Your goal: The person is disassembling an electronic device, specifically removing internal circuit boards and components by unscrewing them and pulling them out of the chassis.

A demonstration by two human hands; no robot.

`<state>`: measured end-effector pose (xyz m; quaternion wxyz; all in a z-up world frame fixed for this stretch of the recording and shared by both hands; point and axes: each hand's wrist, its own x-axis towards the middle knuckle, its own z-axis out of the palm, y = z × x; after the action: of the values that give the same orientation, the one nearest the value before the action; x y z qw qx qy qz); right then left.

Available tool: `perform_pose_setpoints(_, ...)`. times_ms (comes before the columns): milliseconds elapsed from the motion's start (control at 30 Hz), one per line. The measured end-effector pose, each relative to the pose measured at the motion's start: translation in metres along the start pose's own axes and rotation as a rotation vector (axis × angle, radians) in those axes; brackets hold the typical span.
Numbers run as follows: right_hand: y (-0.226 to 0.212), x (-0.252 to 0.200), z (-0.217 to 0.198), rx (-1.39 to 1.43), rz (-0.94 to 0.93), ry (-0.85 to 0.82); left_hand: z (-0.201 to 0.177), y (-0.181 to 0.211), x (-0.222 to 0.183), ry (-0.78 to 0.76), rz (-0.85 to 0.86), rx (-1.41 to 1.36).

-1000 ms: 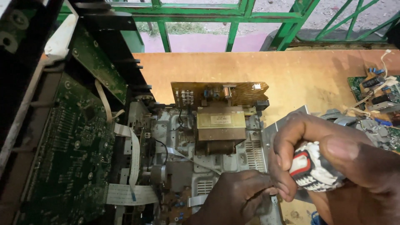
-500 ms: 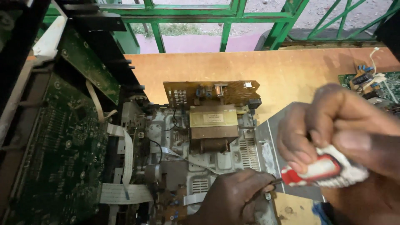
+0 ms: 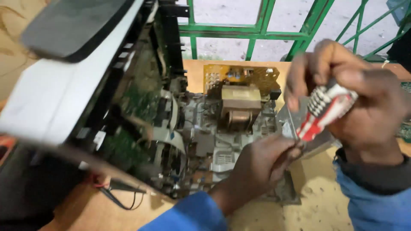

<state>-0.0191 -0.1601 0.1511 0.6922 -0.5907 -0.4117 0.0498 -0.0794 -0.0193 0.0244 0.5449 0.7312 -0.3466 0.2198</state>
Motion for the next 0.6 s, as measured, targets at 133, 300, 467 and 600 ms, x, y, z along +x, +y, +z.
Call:
perform_pose_setpoints(133,-0.012,-0.018,0.002,-0.111,0.039,0.031,0.003,0.012,0.004,0.054,-0.015,-0.102)
perform_pose_setpoints(300,-0.008,-0.023,0.013,0.135,-0.016,0.099,0.012,0.002,-0.002,-0.006,-0.022,-0.122)
perform_pose_setpoints(467,-0.012,-0.025,0.021,0.165,-0.074,0.137,0.015,0.002,0.001,-0.043,-0.023,-0.144)
perform_pose_setpoints(600,-0.001,-0.034,0.023,-0.06,-0.179,0.222,0.016,0.003,-0.006,0.002,-0.009,-0.166)
